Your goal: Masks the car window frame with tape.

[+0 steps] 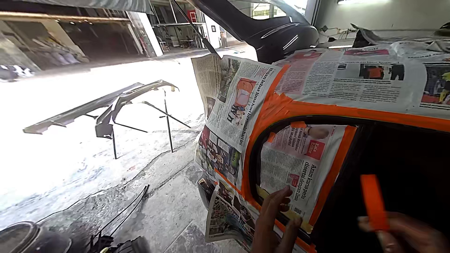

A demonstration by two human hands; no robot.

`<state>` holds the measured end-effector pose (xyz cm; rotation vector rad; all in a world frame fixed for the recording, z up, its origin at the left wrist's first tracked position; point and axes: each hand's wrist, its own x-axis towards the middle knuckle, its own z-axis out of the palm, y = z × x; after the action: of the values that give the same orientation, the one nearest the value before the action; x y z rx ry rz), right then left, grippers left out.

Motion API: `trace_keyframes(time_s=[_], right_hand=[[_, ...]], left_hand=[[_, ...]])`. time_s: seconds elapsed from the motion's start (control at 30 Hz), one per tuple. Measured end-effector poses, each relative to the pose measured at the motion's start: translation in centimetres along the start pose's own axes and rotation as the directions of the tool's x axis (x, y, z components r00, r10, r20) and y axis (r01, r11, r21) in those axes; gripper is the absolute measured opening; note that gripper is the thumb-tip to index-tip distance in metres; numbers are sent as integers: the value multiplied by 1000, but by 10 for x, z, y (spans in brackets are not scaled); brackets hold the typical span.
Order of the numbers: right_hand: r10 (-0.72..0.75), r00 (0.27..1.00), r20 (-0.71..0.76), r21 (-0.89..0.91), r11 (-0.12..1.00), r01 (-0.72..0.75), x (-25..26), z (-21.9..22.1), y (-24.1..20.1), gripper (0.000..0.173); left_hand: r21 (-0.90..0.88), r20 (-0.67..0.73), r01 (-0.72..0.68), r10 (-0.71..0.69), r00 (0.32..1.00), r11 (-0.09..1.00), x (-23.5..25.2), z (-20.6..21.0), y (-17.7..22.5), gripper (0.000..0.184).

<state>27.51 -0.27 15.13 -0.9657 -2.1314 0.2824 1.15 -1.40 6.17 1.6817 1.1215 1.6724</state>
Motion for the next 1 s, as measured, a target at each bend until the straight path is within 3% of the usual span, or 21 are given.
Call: trace_keyframes(time_s=[0.07,0.17,0.27,0.4,0.5,0.63,0.77,0.87,1.0], right_hand=[[36,999,0,145,989,-36,-9,58,-8,23],[49,998,-48,241,970,-36,-12,93,-29,22],[50,997,-62,250,968,-33,-15,102,-34,19],[34,998,-53,239,971,-20,-17,108,-29,18],[50,999,-8,290,956,-46,-18,112,-29,22],[102,989,110,439,887,-141,-21,114,-35,29],[125,967,221,551,802,-230,-27,122,-36,40],[151,956,251,518,813,-265,-36,124,-38,39],[163,927,337,485,814,-319,-49,131,-38,33]], left_hand=[[-133,97,32,-19,995,991,8,-3,18,64],[-169,180,77,-46,983,983,8,-11,24,74],[-88,172,83,-67,983,993,2,-20,25,70],[9,130,51,-52,990,999,-1,-27,30,49],[153,168,-72,46,985,986,-4,-36,28,34],[369,213,-222,150,965,902,-12,-38,18,30],[344,143,-121,75,987,931,-22,-36,12,26],[254,226,-96,37,973,963,-37,-44,17,35],[310,296,-75,-21,955,948,-61,-57,17,33]])
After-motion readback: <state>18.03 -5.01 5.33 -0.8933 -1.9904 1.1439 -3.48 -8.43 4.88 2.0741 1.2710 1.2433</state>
